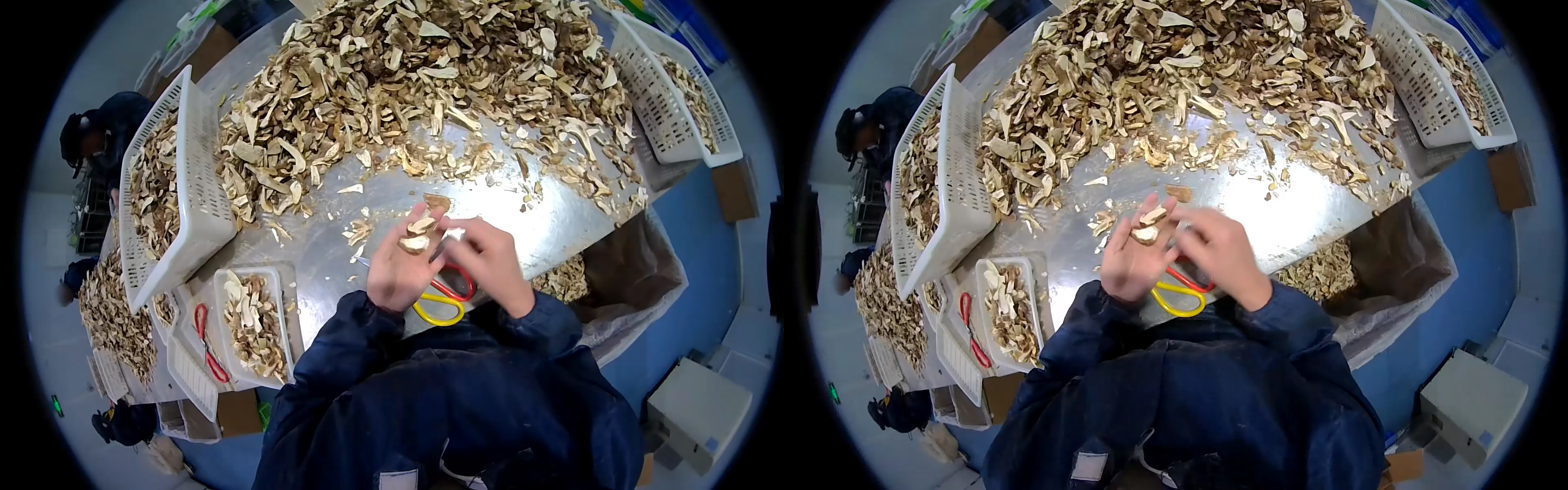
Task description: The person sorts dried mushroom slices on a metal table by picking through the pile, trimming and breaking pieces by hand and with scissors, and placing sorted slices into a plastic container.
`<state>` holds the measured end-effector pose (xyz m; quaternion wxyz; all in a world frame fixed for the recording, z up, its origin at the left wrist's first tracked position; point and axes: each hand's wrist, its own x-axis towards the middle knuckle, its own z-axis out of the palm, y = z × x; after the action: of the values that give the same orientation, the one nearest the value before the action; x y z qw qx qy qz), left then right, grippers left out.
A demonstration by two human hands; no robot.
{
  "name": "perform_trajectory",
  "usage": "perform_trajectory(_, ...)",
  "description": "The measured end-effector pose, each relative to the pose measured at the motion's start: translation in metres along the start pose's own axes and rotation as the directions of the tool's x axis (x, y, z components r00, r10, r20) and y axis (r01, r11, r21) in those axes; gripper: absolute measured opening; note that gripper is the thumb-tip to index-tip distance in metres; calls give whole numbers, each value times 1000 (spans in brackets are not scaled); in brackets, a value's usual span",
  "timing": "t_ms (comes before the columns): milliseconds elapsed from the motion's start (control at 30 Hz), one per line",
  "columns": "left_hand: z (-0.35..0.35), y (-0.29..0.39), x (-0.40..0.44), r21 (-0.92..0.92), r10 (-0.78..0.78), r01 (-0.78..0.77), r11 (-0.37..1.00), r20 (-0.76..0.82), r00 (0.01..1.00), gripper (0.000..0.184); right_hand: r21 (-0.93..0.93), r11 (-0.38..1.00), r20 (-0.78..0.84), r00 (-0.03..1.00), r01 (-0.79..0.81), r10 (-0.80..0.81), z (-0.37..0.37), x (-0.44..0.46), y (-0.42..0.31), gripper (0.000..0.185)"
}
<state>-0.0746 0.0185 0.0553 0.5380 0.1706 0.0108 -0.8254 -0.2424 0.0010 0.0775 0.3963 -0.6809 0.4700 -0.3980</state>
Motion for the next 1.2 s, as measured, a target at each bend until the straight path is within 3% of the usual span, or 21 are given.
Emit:
perform_trajectory(100,-4,-4,-1,3,-21,21,1000,50,999,51,-216,963,61,986,163,-153,19,-6,-6,28)
perform_trajectory(200,-11,-6,-1,2,-40,40,999,34,999,52,-236,952,-58,975,196,-215,29,-5,2,27)
perform_trajectory(400,-8,-8,-4,168,-63,68,983,-36,997,61,-123,950,35,958,285,-283,21,2,3,17)
perform_trajectory(433,-9,-8,-3,133,-46,53,990,-57,997,63,50,987,25,988,154,-155,21,1,3,14)
perform_trajectory(500,-16,-5,-2,62,-16,22,998,-102,995,68,382,915,73,992,-126,106,21,-3,2,11)
perform_trajectory(600,-26,2,-2,-7,-50,52,999,136,989,75,649,647,243,916,-399,320,19,-2,5,15)
perform_trajectory(700,-11,-6,-5,20,16,-14,1000,-105,994,71,684,533,309,860,-498,407,21,0,10,16)
perform_trajectory(800,-13,-10,-5,39,44,-39,998,-148,988,59,719,484,294,849,-499,438,17,2,0,15)
perform_trajectory(900,-13,-8,-8,409,144,-104,907,-68,987,39,780,430,259,861,-453,437,25,-1,11,13)
perform_trajectory(1000,-15,-5,-8,620,172,-90,780,-74,982,23,657,596,263,881,-462,394,19,-3,6,10)
perform_trajectory(1100,-7,-4,-9,668,207,-47,743,-162,965,17,554,675,271,872,-487,407,17,-4,1,6)
perform_trajectory(1200,-2,-3,-11,791,205,-15,612,-140,969,14,401,864,142,952,-306,271,25,-6,19,5)
